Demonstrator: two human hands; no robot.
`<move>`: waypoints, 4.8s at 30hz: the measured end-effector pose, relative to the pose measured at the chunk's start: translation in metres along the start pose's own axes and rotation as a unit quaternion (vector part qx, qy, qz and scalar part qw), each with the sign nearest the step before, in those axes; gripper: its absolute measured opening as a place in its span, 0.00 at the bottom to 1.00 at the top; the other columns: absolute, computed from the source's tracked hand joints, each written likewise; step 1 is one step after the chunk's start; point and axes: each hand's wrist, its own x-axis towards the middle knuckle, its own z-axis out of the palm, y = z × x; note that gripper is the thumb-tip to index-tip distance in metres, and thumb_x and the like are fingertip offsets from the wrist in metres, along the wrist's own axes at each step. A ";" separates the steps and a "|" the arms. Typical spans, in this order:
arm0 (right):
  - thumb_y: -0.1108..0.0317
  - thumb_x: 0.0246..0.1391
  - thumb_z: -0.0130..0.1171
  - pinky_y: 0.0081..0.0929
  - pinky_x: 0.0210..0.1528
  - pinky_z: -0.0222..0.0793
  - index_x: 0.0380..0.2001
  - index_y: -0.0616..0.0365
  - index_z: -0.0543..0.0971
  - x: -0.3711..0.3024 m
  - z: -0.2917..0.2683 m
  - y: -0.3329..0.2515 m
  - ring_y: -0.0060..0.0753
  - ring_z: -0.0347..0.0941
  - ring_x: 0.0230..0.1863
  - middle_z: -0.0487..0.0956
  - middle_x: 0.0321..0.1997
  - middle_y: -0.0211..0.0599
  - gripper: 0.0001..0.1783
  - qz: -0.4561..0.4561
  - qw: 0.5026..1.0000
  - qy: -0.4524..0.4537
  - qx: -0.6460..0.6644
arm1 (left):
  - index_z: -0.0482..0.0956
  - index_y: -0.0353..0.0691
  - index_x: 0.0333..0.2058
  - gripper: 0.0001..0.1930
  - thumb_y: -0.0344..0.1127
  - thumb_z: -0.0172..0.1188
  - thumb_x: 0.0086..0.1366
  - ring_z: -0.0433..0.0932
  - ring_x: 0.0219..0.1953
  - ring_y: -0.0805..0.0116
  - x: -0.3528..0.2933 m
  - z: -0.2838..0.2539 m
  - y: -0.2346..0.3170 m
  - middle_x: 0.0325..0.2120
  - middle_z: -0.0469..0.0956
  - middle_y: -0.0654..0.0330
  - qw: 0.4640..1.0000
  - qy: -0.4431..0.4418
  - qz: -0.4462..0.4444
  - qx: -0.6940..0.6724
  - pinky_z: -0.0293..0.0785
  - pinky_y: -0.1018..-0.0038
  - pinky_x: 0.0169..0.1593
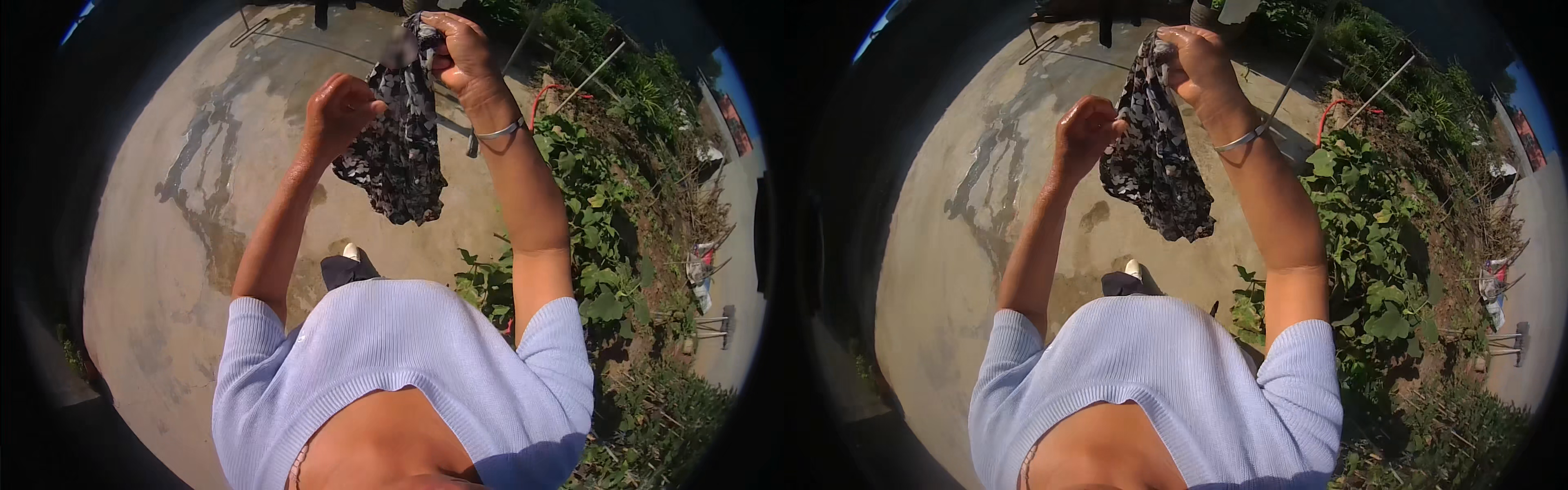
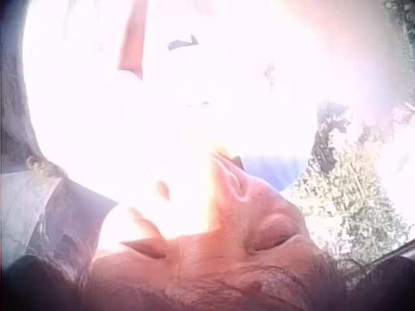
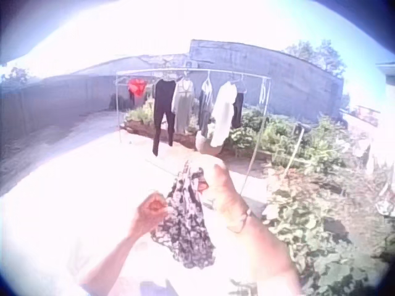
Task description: The person washes a floral-patterned garment by hand in a pink basin, rinses it in a green basin, and hangs it on a clothesline using a blue hanger. The person repeats this process for a second floral-patterned garment. The task involves scrubbing, wringing, and hanging the clothes outdoors.
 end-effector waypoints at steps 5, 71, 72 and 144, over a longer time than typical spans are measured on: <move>0.72 0.50 0.58 0.11 0.13 0.50 0.29 0.56 0.76 0.086 -0.005 0.017 0.13 0.63 0.15 0.74 0.20 0.24 0.02 0.031 0.999 0.026 -0.021 | 0.61 0.45 0.55 0.41 0.23 0.68 0.39 0.70 0.49 0.47 0.052 0.052 -0.042 0.55 0.58 0.50 0.983 -0.122 0.085 0.106 0.77 0.65 0.40; 0.70 0.40 0.66 0.27 0.24 0.65 0.31 0.59 0.75 0.606 -0.407 -0.162 0.33 0.70 0.21 0.72 0.22 0.36 0.13 -0.266 0.497 0.266 -0.782 | 0.71 0.36 0.30 0.05 0.22 0.46 0.58 0.74 0.30 0.64 0.647 0.294 -0.493 0.28 0.74 0.56 0.645 -0.174 -0.540 -0.512 0.77 0.68 0.34; 0.68 0.40 0.67 0.29 0.23 0.66 0.31 0.58 0.76 0.620 -0.401 -0.190 0.34 0.71 0.21 0.73 0.23 0.37 0.13 -0.301 0.408 0.310 -0.804 | 0.71 0.36 0.29 0.05 0.22 0.46 0.57 0.73 0.29 0.65 0.644 0.296 -0.498 0.28 0.73 0.57 0.634 -0.158 -0.552 -0.517 0.77 0.68 0.34; 0.69 0.53 0.57 0.18 0.28 0.66 0.40 0.62 0.76 0.513 -0.518 0.065 0.19 0.71 0.27 0.77 0.29 0.29 0.12 -0.161 0.865 0.319 -0.353 | 0.73 0.43 0.46 0.22 0.28 0.62 0.49 0.79 0.32 0.59 0.623 0.397 -0.392 0.47 0.71 0.56 0.856 -0.440 0.273 -0.007 0.78 0.68 0.31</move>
